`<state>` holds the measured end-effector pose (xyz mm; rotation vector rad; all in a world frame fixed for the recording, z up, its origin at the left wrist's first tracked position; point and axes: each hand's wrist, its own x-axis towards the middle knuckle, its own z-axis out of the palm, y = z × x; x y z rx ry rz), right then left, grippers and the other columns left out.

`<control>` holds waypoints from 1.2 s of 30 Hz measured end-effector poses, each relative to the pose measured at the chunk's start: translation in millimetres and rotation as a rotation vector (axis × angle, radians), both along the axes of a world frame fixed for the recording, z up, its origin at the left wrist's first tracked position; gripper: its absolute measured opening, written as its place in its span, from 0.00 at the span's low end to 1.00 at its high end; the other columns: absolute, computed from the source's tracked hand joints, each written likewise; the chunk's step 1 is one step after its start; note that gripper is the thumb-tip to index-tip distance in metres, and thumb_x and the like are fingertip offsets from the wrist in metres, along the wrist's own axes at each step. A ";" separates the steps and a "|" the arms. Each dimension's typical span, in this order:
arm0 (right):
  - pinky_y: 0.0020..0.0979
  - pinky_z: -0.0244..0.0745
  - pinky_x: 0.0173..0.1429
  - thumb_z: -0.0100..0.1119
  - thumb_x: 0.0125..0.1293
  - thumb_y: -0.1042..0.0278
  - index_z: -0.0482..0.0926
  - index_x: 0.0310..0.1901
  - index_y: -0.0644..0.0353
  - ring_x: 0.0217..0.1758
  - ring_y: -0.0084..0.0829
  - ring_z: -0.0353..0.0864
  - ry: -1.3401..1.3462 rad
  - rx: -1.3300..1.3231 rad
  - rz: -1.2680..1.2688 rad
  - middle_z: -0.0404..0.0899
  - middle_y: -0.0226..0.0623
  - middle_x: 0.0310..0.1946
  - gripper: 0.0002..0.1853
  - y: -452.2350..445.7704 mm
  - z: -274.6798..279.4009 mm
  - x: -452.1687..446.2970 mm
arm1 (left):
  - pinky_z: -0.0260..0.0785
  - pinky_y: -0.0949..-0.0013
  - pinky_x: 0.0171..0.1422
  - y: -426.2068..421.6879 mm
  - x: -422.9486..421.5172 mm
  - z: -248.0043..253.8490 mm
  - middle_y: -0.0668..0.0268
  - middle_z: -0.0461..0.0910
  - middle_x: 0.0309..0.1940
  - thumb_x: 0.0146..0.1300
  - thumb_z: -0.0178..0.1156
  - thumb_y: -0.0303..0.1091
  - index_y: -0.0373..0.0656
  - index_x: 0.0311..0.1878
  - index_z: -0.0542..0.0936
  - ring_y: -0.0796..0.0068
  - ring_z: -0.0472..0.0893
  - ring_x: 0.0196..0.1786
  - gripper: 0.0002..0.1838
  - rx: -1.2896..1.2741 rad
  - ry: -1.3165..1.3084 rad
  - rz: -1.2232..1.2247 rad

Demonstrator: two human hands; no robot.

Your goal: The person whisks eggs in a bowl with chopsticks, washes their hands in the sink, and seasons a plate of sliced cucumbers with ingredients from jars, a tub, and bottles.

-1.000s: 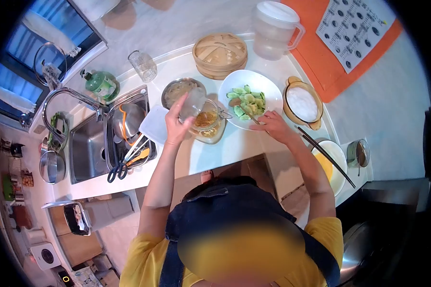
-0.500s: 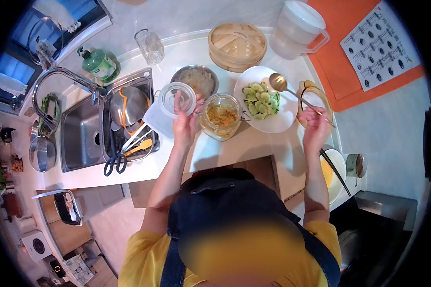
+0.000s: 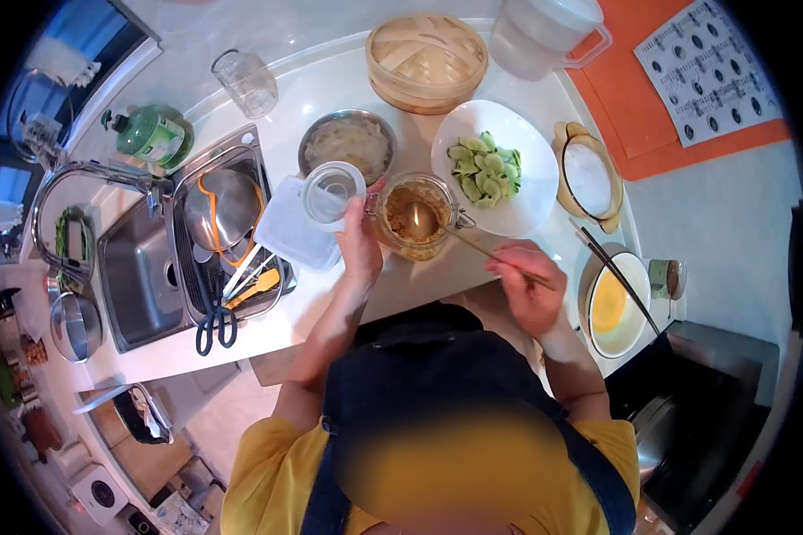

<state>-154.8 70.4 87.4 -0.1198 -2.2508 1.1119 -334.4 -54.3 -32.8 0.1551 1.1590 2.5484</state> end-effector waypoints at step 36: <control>0.32 0.66 0.33 0.66 0.47 0.74 0.79 0.30 0.59 0.27 0.34 0.70 0.107 0.041 -0.285 0.74 0.35 0.21 0.07 9.0 -71.6 29.3 | 0.74 0.69 0.44 35.2 87.6 61.4 0.55 0.73 0.42 0.65 0.51 0.27 0.26 0.51 0.66 0.67 0.80 0.39 0.16 -0.560 0.562 -0.019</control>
